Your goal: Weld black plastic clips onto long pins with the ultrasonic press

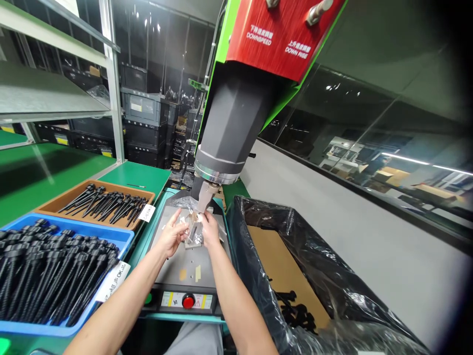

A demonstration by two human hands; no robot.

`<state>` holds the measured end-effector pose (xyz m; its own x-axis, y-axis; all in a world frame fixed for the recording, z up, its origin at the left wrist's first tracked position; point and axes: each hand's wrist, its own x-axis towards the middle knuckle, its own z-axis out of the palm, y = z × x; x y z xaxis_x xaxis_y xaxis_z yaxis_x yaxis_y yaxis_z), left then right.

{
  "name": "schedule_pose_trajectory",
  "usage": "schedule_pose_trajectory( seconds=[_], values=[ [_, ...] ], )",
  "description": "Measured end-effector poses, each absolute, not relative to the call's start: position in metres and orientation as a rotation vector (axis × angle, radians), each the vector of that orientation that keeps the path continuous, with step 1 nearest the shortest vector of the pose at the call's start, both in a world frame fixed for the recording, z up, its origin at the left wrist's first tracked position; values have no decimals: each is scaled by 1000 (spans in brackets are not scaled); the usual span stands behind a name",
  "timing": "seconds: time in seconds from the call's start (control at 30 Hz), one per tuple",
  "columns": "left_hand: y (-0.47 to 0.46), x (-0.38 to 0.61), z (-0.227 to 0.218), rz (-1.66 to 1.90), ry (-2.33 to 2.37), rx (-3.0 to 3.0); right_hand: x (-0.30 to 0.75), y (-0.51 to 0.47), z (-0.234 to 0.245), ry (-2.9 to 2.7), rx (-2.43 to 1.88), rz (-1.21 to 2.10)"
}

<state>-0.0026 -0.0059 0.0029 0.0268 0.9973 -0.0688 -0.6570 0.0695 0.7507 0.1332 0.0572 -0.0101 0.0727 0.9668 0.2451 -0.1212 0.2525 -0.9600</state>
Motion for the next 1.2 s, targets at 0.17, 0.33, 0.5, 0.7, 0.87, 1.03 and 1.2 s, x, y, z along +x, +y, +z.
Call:
schedule_pose_trajectory(
  seconds=[0.17,0.33,0.5,0.7,0.87,1.03,1.2],
  values=[
    [-4,-5,-3,1438,717,641,132,60,-16,-1142,-954,1049],
    [-2,-8,-8,1450,728,621,137,72,-35,-856,-797,1251],
    [3,-10,-12,1453,796,606,146,81,-47,-715,-791,1291],
    [4,-15,-14,1461,857,615,151,73,-46,-807,-709,1302],
    [2,-21,-19,1461,903,600,156,57,-44,-941,-772,1291],
    [-2,-27,-28,1460,921,602,166,33,-60,-1000,-745,1381],
    [-6,-30,-31,1455,960,651,174,4,-71,-877,-759,1452]
  ],
)
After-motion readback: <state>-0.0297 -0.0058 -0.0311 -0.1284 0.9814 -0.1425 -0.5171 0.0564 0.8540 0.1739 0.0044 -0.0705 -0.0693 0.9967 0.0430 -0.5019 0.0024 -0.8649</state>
